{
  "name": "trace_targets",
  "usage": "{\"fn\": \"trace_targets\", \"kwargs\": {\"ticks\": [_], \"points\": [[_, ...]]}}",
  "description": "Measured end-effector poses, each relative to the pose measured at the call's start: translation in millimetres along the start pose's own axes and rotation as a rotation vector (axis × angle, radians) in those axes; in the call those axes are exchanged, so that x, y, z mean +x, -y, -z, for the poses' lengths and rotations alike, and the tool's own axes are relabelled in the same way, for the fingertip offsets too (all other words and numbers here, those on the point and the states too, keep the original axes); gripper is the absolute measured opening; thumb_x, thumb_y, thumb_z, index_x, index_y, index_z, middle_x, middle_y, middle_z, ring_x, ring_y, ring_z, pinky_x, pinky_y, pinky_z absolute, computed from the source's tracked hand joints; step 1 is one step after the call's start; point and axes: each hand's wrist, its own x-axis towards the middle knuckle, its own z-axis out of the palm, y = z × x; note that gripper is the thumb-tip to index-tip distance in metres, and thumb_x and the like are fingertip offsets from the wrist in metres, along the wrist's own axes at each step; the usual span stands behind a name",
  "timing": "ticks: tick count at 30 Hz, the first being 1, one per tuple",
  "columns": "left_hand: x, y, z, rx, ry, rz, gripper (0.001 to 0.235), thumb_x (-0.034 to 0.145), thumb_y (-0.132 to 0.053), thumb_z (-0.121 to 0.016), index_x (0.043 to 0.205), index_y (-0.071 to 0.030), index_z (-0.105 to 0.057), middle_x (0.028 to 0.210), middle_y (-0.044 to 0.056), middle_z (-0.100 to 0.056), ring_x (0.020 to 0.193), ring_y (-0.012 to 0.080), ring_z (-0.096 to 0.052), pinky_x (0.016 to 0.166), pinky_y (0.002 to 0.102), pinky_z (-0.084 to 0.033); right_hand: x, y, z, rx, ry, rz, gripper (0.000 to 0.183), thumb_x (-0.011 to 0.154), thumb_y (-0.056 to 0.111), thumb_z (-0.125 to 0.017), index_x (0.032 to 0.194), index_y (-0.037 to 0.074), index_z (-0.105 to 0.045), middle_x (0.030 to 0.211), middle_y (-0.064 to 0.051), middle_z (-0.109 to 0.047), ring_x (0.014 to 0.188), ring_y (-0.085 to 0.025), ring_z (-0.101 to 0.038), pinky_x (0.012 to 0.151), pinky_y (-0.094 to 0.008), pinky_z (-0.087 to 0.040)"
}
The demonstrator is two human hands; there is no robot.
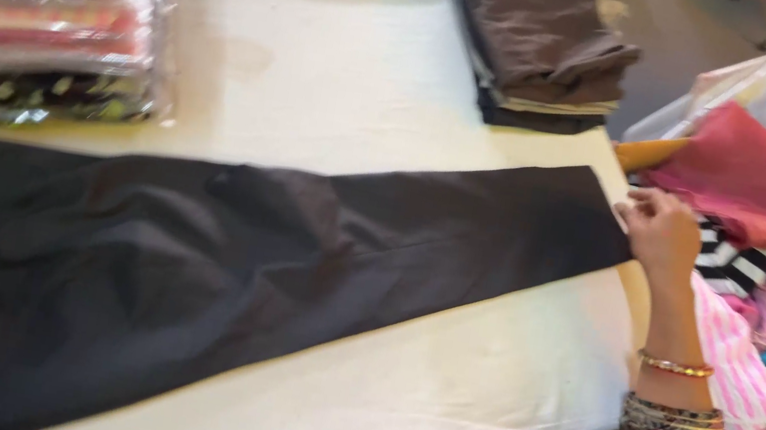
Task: The person folds a pair of brown trousers and a pair of black trousers on a white table. They smooth out the fabric, fold the legs together, and then fold the garment into a compact rectangle before stacking it with other folded items.
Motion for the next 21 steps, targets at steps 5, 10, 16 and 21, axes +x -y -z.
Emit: {"fn": "trace_targets", "kwargs": {"ticks": [5,10,16,21], "points": [[157,-271,184,-0.014,0.082,-0.052,0.052,0.09,-0.033,-0.07,0.138,-0.013,-0.065,0.113,0.022,-0.066,0.108,0.0429,-0.061,0.091,0.049,-0.05,53,-6,-58,-0.049,0.101,0.173,0.04,0.091,0.04,-0.08,0.118,0.012,-0.075,0.111,-0.017,-0.072,0.105,-0.038,-0.066,0.094,-0.048,-0.051],[227,-250,117,-0.019,0.245,0.055,0.042,0.093,-0.034,-0.066,0.135,-0.025,-0.065,0.125,0.011,-0.065,0.118,0.0367,-0.056,0.093,0.052,-0.047,59,-7,-101,-0.136,0.096,0.149,0.055,0.086,0.049,-0.08,0.129,0.014,-0.075,0.12,-0.025,-0.069,0.111,-0.046,-0.062,0.09,-0.052,-0.047],[200,-164,52,-0.044,-0.257,0.539,0.023,0.092,-0.029,-0.078,0.114,-0.023,-0.076,0.119,0.009,-0.065,0.116,0.0358,-0.056,0.095,0.05,-0.048,70,-80,-149,-0.011,0.105,0.046,0.075,0.085,0.053,-0.088,0.133,-0.001,-0.069,0.116,-0.027,-0.071,0.11,-0.042,-0.069,0.102,-0.053,-0.053],[189,-148,46,-0.15,-0.448,0.778,0.041,0.086,-0.037,-0.086,0.112,-0.011,-0.067,0.123,0.015,-0.061,0.117,0.0399,-0.054,0.094,0.051,-0.046,83,-135,-200,0.207,0.134,-0.162,0.096,0.072,0.039,-0.097,0.147,-0.002,-0.053,0.133,-0.037,-0.062,0.11,-0.049,-0.065,0.084,-0.056,-0.055]]}}
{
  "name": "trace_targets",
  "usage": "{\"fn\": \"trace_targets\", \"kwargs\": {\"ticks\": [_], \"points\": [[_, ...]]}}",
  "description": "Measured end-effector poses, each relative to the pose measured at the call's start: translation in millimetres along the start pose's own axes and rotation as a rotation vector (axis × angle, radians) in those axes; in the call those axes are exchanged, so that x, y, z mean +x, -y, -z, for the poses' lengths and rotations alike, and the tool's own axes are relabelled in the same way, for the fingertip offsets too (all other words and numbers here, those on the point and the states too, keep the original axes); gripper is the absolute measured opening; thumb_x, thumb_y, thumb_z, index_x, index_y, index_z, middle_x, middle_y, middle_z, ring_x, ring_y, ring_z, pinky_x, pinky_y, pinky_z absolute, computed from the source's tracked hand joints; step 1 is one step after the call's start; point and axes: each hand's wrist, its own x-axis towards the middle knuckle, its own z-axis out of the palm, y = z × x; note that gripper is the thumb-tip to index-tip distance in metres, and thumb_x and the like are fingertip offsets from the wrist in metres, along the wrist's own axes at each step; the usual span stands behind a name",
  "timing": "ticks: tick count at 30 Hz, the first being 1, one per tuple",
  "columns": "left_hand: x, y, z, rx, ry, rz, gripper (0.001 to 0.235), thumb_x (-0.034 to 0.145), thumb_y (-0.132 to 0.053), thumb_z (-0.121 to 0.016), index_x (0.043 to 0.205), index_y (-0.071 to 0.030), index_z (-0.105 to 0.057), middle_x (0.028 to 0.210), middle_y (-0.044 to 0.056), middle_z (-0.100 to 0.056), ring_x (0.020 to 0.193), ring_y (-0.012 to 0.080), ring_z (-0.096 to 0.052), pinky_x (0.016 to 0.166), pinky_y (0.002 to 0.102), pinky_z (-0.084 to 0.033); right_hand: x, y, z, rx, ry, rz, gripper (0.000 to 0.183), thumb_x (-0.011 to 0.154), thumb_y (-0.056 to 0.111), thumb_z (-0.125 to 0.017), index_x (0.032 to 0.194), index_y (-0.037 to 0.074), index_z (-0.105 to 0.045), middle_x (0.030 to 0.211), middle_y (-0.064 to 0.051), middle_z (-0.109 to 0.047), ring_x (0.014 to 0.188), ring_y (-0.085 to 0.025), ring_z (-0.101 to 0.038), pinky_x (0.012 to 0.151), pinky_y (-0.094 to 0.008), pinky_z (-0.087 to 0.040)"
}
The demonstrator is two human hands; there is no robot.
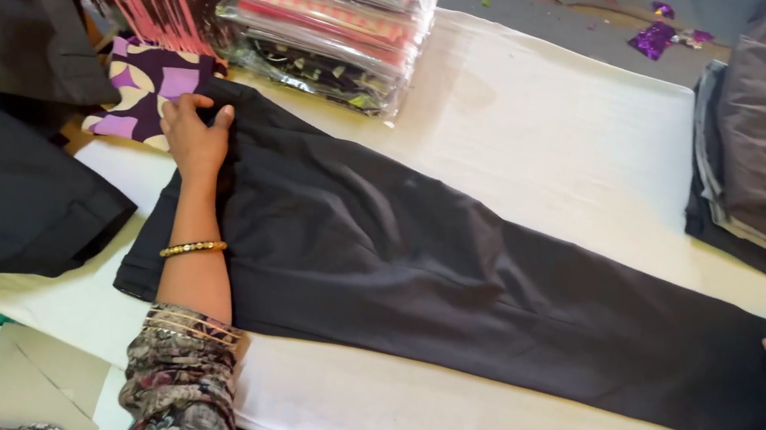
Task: The person folds a pair of brown trousers and a pair of black trousers on a white table. They smooth out the fabric, fold the legs together, and then fold the garment into a compact rectangle before stacking it with other folded items.
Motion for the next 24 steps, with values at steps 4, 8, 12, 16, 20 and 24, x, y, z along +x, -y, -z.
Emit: {"fn": "trace_targets", "kwargs": {"ticks": [4,8,12,16,20,24], "points": [[4,-4,3,-0.052,0.152,0.091,0.065,0.086,-0.045,-0.085,0.131,-0.008,-0.056,0.128,0.013,-0.066,0.122,0.0394,-0.058,0.099,0.051,-0.047,-9,3,4,0.063,0.031,-0.01,0.095,0.075,0.038,-0.096,0.146,-0.007,-0.052,0.129,-0.04,-0.062,0.11,-0.047,-0.067,0.088,-0.053,-0.056],[7,-22,22,0.047,0.33,0.252,0.08,0.082,-0.056,-0.084,0.14,-0.011,-0.051,0.136,0.016,-0.062,0.124,0.0384,-0.059,0.099,0.05,-0.047,-29,52,32,0.128,0.14,-0.202,0.087,0.079,0.038,-0.092,0.14,-0.013,-0.057,0.115,-0.04,-0.069,0.097,-0.047,-0.072,0.088,-0.052,-0.06],[11,-17,26,-0.012,0.418,0.267,0.088,0.074,-0.053,-0.084,0.145,-0.015,-0.049,0.136,0.016,-0.062,0.125,0.036,-0.06,0.103,0.047,-0.048,-15,11,11,0.1,0.038,-0.076,0.086,0.079,0.032,-0.094,0.138,-0.018,-0.056,0.108,-0.039,-0.067,0.09,-0.045,-0.07,0.08,-0.051,-0.059],[8,-13,20,0.069,0.338,0.294,0.083,0.076,-0.054,-0.085,0.143,-0.018,-0.054,0.137,0.016,-0.058,0.124,0.036,-0.058,0.104,0.045,-0.046,-16,11,12,0.122,-0.027,-0.013,0.075,0.086,0.032,-0.092,0.135,-0.015,-0.058,0.11,-0.035,-0.067,0.093,-0.04,-0.069,0.08,-0.049,-0.057],[12,5,3,0.204,0.278,0.108,0.077,0.079,-0.057,-0.088,0.132,-0.009,-0.06,0.135,0.017,-0.059,0.126,0.0391,-0.054,0.1,0.05,-0.046,-35,69,37,0.113,0.058,-0.182,0.066,0.09,0.032,-0.091,0.129,-0.013,-0.064,0.108,-0.034,-0.071,0.089,-0.041,-0.072,0.077,-0.049,-0.058],[20,8,17,0.001,0.361,0.241,0.076,0.078,-0.048,-0.09,0.133,-0.007,-0.056,0.127,0.02,-0.064,0.116,0.0387,-0.061,0.097,0.047,-0.048,-49,112,60,0.195,0.083,-0.211,0.066,0.086,0.023,-0.091,0.132,-0.011,-0.06,0.111,-0.032,-0.071,0.088,-0.039,-0.072,0.076,-0.047,-0.059]]}}
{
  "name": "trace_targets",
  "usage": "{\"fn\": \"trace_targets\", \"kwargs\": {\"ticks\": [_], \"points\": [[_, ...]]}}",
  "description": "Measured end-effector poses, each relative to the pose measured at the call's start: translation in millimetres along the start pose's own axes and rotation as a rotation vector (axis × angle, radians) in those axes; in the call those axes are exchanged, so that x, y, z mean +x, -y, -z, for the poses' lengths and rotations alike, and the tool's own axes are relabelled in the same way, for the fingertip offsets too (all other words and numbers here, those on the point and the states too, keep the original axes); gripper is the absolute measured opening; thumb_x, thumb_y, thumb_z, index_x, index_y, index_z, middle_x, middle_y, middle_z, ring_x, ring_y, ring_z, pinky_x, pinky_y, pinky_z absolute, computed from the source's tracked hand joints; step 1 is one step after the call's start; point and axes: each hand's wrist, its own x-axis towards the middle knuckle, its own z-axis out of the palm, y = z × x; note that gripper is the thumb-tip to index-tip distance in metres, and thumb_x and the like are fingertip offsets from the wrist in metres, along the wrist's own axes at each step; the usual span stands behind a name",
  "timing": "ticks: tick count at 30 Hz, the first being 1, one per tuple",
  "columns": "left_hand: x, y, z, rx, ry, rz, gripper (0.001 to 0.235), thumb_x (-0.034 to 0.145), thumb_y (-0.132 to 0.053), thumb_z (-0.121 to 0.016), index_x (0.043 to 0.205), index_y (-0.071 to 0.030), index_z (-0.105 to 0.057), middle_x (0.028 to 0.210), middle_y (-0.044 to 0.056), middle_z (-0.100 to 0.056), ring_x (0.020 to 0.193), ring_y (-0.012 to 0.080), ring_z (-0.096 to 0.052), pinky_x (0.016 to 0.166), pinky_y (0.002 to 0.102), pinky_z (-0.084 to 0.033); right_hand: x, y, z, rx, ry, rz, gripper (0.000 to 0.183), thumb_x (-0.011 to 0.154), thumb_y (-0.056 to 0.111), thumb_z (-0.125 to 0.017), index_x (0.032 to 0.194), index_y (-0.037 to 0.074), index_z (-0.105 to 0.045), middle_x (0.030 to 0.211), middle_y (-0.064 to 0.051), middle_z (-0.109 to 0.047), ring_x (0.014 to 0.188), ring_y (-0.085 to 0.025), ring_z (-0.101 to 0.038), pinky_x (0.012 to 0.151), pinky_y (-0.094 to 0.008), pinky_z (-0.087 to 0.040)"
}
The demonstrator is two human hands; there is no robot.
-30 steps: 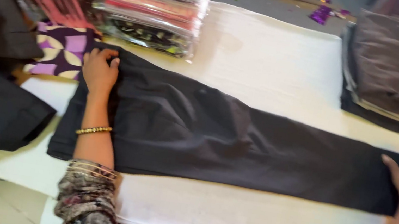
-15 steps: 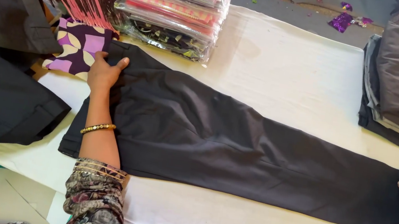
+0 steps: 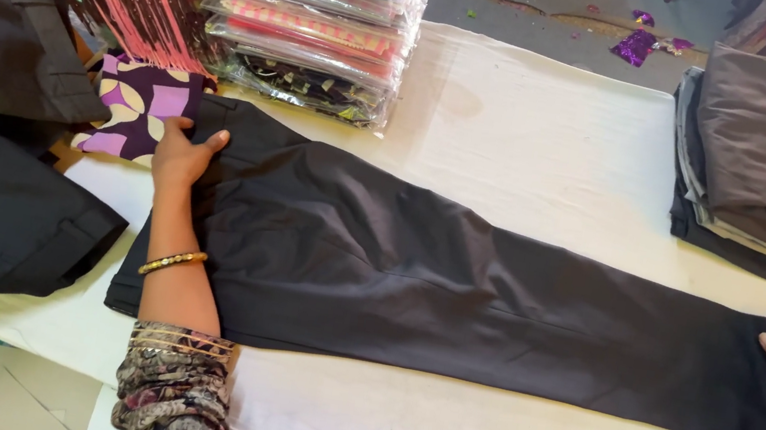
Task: The person folds a pair of brown trousers and a pair of black trousers on a white table. They smooth out the fabric, fold the legs together, and then fold the garment into a compact rectangle before stacking it with other folded items.
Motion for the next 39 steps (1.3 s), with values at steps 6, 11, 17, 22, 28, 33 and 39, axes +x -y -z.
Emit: {"fn": "trace_targets", "kwargs": {"ticks": [6,11,17,22,28,33,39], "points": [[24,27,-10,-0.684,-0.105,-0.183,0.054,0.076,-0.013,-0.083,0.126,-0.01,-0.064,0.119,0.012,-0.075,0.109,0.0308,-0.071,0.093,0.036,-0.057,49,-79,-14,0.426,0.01,0.106,0.06,0.089,0.02,-0.082,0.14,0.006,-0.055,0.124,-0.017,-0.07,0.103,-0.024,-0.071,0.085,-0.039,-0.059],[-24,-15,20,-0.141,-0.294,-0.032,0.048,0.083,-0.021,-0.086,0.127,-0.017,-0.065,0.114,0.01,-0.073,0.105,0.034,-0.068,0.09,0.046,-0.051,7,-22,-6,0.024,-0.203,0.289,0.049,0.092,0.018,-0.086,0.131,0.003,-0.06,0.119,-0.022,-0.072,0.108,-0.034,-0.07,0.093,-0.044,-0.055],[-43,-38,17,0.157,-0.499,-0.336,0.059,0.078,-0.017,-0.087,0.132,-0.011,-0.063,0.119,0.017,-0.063,0.117,0.0395,-0.052,0.091,0.055,-0.04,-30,18,-2,-0.427,-0.346,0.425,0.047,0.091,0.021,-0.085,0.13,0.006,-0.064,0.111,-0.015,-0.072,0.105,-0.037,-0.065,0.096,-0.046,-0.051],[-93,-107,8,0.074,-0.456,-0.739,0.036,0.091,-0.01,-0.079,0.124,-0.017,-0.069,0.123,0.013,-0.062,0.123,0.0353,-0.054,0.106,0.051,-0.043,-51,70,-18,-0.612,-0.412,0.682,0.044,0.092,0.03,-0.084,0.129,0.014,-0.066,0.126,-0.006,-0.067,0.123,-0.029,-0.058,0.11,-0.044,-0.045],[-219,-183,-60,0.033,0.436,-1.233,0.054,0.082,-0.043,-0.076,0.13,-0.02,-0.065,0.137,0.004,-0.065,0.138,0.028,-0.054,0.11,0.052,-0.044,-53,87,-43,-0.605,-0.092,0.702,0.048,0.094,0.047,-0.066,0.138,0.027,-0.066,0.155,-0.005,-0.058,0.148,-0.029,-0.046,0.112,-0.058,-0.035],[-258,-167,-103,0.332,0.763,-1.25,0.085,0.085,-0.071,-0.057,0.158,-0.034,-0.033,0.171,0.005,-0.011,0.157,0.0351,0.0,0.115,0.075,-0.002,-15,18,-10,-0.534,0.055,0.365,0.064,0.096,0.062,-0.05,0.152,0.03,-0.05,0.166,-0.009,-0.037,0.153,-0.032,-0.03,0.109,-0.069,-0.026],[-249,-154,-110,0.392,0.708,-1.212,0.084,0.089,-0.073,-0.05,0.16,-0.033,-0.032,0.172,0.004,-0.014,0.158,0.0322,-0.003,0.116,0.074,0.0,-12,6,-5,-0.548,-0.018,0.225,0.067,0.096,0.063,-0.05,0.155,0.033,-0.049,0.168,-0.008,-0.035,0.155,-0.03,-0.027,0.113,-0.07,-0.026]]}}
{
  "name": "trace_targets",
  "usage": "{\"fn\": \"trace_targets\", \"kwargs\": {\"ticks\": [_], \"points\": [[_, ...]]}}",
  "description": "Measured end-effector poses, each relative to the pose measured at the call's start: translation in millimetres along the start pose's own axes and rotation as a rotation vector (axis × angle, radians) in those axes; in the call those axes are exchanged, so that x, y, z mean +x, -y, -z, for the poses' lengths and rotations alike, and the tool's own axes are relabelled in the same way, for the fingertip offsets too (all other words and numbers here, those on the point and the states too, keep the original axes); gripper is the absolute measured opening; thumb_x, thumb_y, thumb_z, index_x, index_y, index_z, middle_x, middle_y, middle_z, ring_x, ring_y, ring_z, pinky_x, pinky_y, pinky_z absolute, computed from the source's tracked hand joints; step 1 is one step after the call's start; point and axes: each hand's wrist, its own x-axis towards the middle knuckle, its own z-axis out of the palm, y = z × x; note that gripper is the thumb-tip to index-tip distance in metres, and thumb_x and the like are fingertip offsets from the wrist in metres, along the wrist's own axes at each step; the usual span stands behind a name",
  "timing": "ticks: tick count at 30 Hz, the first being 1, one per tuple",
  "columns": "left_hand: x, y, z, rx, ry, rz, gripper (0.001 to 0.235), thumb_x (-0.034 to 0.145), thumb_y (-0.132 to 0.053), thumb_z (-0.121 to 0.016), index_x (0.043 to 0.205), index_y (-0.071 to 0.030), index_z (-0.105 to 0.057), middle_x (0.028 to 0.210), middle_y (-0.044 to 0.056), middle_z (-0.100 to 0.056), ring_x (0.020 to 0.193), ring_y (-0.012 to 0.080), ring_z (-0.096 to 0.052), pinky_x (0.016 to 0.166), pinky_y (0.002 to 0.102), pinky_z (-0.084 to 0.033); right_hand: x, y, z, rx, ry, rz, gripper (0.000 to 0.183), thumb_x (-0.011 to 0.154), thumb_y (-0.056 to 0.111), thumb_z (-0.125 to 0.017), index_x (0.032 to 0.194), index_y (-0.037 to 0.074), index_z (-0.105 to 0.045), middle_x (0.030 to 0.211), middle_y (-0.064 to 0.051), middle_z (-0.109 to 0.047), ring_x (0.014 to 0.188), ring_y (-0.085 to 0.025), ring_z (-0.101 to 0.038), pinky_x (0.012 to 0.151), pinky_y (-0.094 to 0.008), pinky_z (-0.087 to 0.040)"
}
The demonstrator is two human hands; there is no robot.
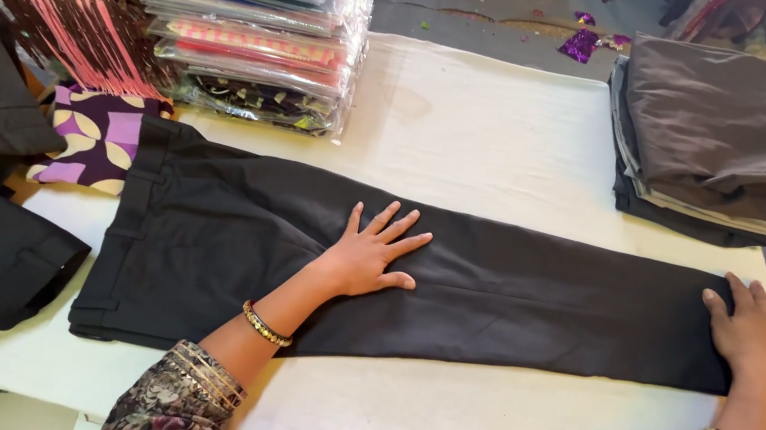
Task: The person folds a pair of brown trousers and a pair of black trousers on a white table. They smooth out the fabric, fold the legs together, and then fold the garment into a compact rectangle before stacking it with other folded items.
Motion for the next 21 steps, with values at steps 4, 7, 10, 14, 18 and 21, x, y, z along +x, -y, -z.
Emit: {"fn": "trace_targets", "kwargs": {"ticks": [4,7,10,14,18,21], "points": [[-16,1,7,-0.019,-0.008,-0.013,0.084,0.089,-0.072,-0.05,0.16,-0.031,-0.032,0.171,0.005,-0.013,0.158,0.0334,-0.002,0.116,0.073,-0.001,-7,11,22,-0.064,-0.07,0.063,0.071,0.091,0.063,-0.057,0.154,0.029,-0.05,0.168,-0.009,-0.036,0.157,-0.031,-0.024,0.112,-0.073,-0.022],[-48,14,18,0.055,-0.007,0.017,0.083,0.088,-0.071,-0.051,0.159,-0.031,-0.032,0.171,0.004,-0.014,0.157,0.0316,-0.004,0.117,0.071,-0.003,-16,21,23,-0.001,-0.139,0.192,0.078,0.085,0.063,-0.06,0.155,0.029,-0.048,0.169,-0.01,-0.033,0.157,-0.032,-0.023,0.112,-0.075,-0.019],[-99,38,25,0.136,-0.09,0.028,0.083,0.089,-0.071,-0.052,0.158,-0.029,-0.033,0.169,0.006,-0.018,0.157,0.0303,-0.008,0.118,0.068,-0.007,-23,12,-2,0.021,0.069,0.281,0.077,0.083,0.066,-0.058,0.153,0.035,-0.047,0.168,-0.007,-0.031,0.157,-0.03,-0.022,0.112,-0.074,-0.02],[-184,79,39,0.209,-0.176,0.361,0.082,0.086,-0.068,-0.055,0.157,-0.032,-0.036,0.168,0.007,-0.023,0.153,0.0306,-0.014,0.115,0.065,-0.011,-12,-46,-47,0.027,-0.025,0.347,0.079,0.085,0.064,-0.059,0.156,0.029,-0.05,0.165,-0.022,-0.037,0.15,-0.04,-0.033,0.113,-0.061,-0.031],[-255,117,31,0.244,-0.437,0.735,0.064,0.086,-0.059,-0.063,0.142,-0.027,-0.058,0.154,0.009,-0.043,0.139,0.034,-0.041,0.111,0.054,-0.035,-23,-83,-51,0.168,0.082,0.16,0.087,0.08,0.055,-0.071,0.158,0.022,-0.054,0.128,-0.029,-0.052,0.113,-0.042,-0.058,0.109,-0.045,-0.049],[-281,120,32,0.063,-0.572,0.911,0.052,0.086,-0.05,-0.069,0.132,-0.026,-0.068,0.141,0.008,-0.055,0.127,0.0342,-0.054,0.104,0.046,-0.048,-41,-78,-38,-0.083,-0.033,0.238,0.082,0.078,0.044,-0.079,0.155,0.025,-0.059,0.153,-0.027,-0.042,0.128,-0.039,-0.059,0.108,-0.042,-0.051]]}}
